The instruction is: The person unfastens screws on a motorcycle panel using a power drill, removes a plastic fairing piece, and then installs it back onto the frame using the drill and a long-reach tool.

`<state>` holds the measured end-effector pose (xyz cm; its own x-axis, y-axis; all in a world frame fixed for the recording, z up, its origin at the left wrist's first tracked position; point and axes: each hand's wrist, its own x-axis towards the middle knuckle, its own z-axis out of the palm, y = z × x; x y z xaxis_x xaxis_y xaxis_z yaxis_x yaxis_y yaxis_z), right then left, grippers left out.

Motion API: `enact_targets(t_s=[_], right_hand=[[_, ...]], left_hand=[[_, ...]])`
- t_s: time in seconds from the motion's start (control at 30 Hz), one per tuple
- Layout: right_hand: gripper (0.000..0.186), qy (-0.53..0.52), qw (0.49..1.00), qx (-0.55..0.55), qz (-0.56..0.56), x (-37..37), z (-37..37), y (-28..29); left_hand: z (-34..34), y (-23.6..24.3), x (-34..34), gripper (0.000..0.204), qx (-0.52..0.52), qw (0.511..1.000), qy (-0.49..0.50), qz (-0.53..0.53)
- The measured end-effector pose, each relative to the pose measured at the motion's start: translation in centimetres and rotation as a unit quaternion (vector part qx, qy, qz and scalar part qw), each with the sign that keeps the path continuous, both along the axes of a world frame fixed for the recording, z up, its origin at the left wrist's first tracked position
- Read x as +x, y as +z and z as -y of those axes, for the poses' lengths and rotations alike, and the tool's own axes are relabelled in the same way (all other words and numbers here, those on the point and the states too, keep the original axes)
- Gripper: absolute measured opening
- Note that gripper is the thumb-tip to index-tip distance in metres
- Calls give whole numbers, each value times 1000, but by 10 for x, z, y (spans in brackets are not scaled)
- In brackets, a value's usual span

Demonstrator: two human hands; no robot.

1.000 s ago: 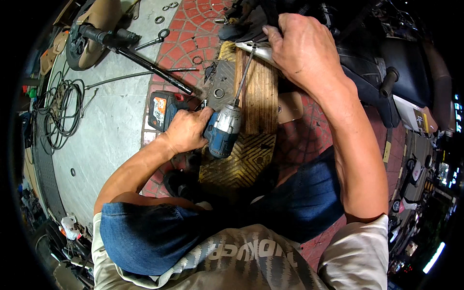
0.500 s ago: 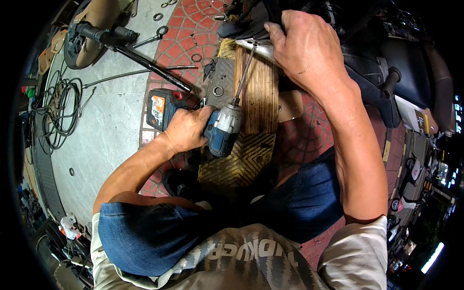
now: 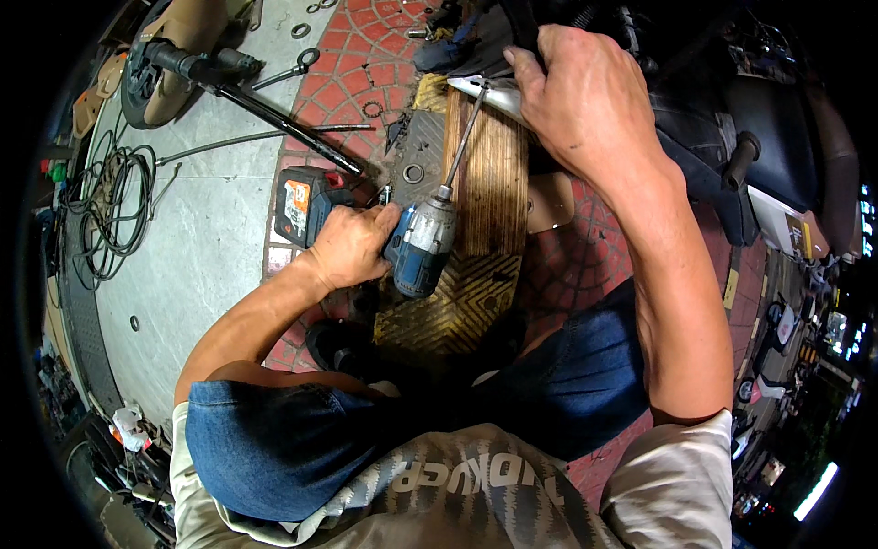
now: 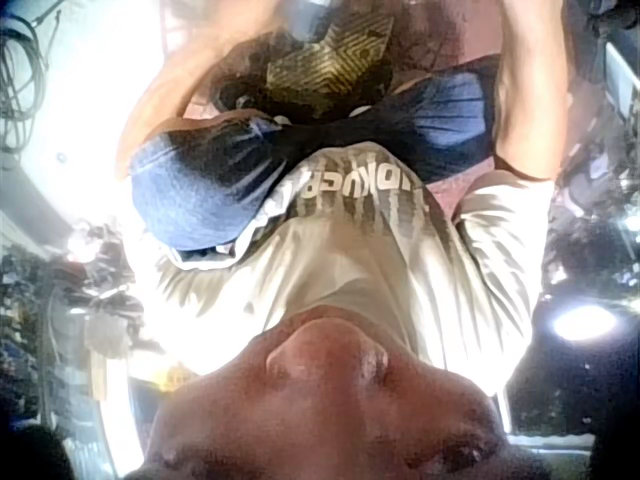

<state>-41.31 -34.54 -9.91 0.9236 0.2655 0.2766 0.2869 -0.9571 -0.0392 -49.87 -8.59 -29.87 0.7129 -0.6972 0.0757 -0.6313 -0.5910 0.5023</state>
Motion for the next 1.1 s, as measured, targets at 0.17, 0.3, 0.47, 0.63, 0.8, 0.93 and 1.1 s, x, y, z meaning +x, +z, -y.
enact_targets(t_s=[0.17, 0.3, 0.47, 0.63, 0.8, 0.93, 1.1], right_hand=[[36, 5, 1000, 17, -2, 0, -1, -1], [36, 0, 1000, 27, -6, 0, 0, -2], [36, 0, 1000, 7, 4, 1, -1, -1], [37, -14, 1000, 7, -2, 0, -3, 0], [36, 0, 1000, 11, 11, 0, -3, -2], [36, 7, 1000, 10, 19, 1, -1, -3], [40, 2, 999, 20, 25, 1, -1, -6]], left_hand=[[1, 0, 0, 54, -11, 1000, 15, 5], [2, -3, 2, 54, -6, 1000, 11, -2], [0, -9, 4, 58, 5, 1000, 4, 1], [1, -8, 4, 61, 11, 1000, -2, 14], [5, -9, 6, 61, 6, 1000, 17, 6], [5, -10, 7, 57, -1, 999, 24, 32], [4, -10, 11, 52, 7, 999, 11, 47]])
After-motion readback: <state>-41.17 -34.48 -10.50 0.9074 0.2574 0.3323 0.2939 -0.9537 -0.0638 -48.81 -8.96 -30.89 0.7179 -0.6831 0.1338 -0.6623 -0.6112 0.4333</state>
